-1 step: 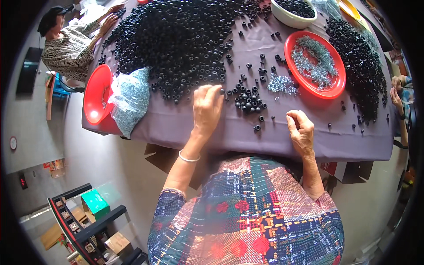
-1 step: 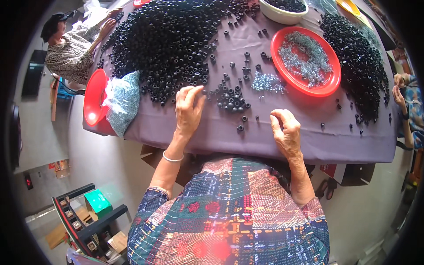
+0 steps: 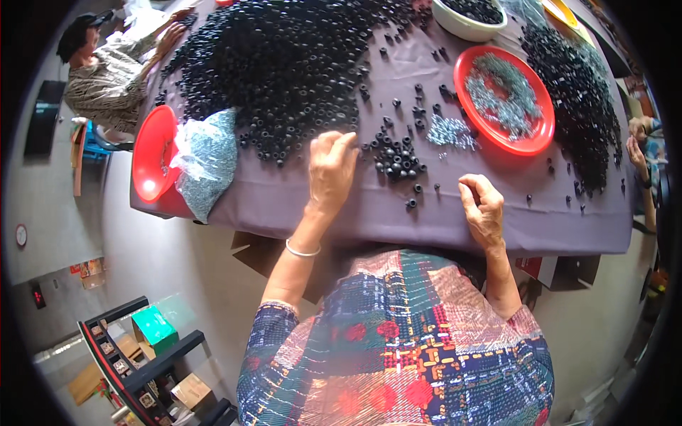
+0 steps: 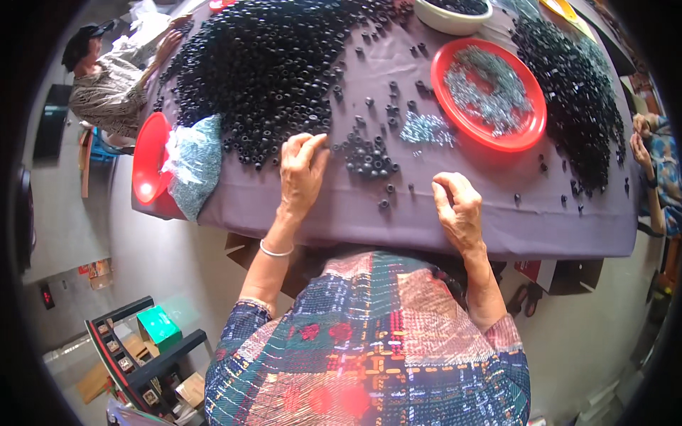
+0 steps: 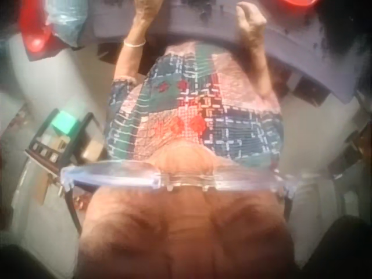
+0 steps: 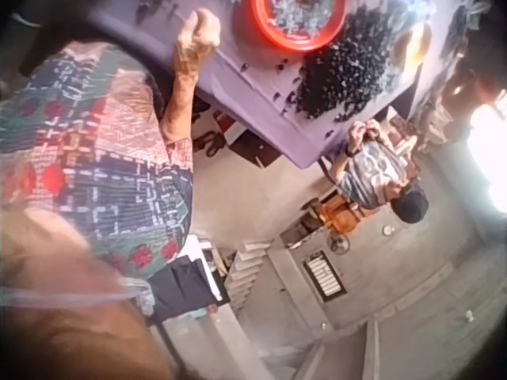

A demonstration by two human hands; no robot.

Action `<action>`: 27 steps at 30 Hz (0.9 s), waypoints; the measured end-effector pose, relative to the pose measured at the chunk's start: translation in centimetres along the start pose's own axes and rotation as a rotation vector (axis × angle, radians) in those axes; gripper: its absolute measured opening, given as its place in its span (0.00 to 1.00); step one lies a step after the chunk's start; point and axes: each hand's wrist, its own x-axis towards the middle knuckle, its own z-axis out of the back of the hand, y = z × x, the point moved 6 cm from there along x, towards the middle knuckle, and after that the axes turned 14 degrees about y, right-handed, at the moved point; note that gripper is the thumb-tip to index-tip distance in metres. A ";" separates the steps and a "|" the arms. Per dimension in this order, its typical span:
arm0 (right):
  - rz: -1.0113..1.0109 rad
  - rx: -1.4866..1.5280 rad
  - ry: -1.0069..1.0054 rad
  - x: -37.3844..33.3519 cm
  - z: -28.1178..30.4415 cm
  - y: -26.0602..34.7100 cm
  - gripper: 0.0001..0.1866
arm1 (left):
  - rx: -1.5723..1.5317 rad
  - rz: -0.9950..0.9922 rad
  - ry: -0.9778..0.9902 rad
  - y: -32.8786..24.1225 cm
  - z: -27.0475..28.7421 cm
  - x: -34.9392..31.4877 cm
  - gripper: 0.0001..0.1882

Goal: The person assembles components by picking up rubber plugs and small pins from the table and pressing them together by hand.

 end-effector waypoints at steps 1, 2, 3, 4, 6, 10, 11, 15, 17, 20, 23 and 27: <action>0.008 -0.009 0.010 0.0 0.0 0.1 0.04 | 0.047 -0.031 0.018 -0.1 -0.4 0.4 0.17; 0.017 -0.018 0.020 0.1 -0.2 0.3 0.04 | 0.093 -0.062 0.034 -0.1 -0.7 0.5 0.17; 0.035 -0.006 0.001 0.3 -0.1 0.6 0.04 | 0.102 -0.065 0.038 -0.4 -0.5 0.6 0.16; 0.053 -0.029 -0.001 0.6 -0.1 0.6 0.04 | 0.115 -0.058 0.042 -0.3 -0.5 0.8 0.15; 0.112 -0.043 -0.032 0.8 -0.2 0.3 0.04 | 0.106 -0.072 0.032 -0.5 -0.3 0.7 0.12; 0.075 -0.053 -0.026 1.3 -0.2 0.3 0.06 | -0.181 0.095 -0.024 0.3 1.0 -0.7 0.12; 0.115 -0.090 -0.028 1.7 -0.1 0.4 0.06 | -0.355 0.213 -0.014 0.4 1.3 -1.1 0.10; 0.194 -0.118 -0.003 3.7 -0.8 0.7 0.10 | -1.054 0.439 0.041 0.8 0.0 -3.5 0.09; 0.180 -0.205 0.038 4.3 -1.4 0.8 0.11 | -1.195 0.484 0.118 -0.1 -0.8 -4.2 0.10; 0.215 -0.457 0.032 5.0 -2.3 0.7 0.09 | -1.341 0.552 0.165 -1.2 -1.9 -5.4 0.10; 0.223 -0.506 0.018 5.1 -2.3 0.5 0.06 | -1.566 0.635 0.224 -2.7 -2.6 -5.8 0.11; 0.220 -0.341 0.001 4.9 -1.4 0.8 0.06 | -1.843 0.659 0.310 -3.8 -4.0 -6.2 0.15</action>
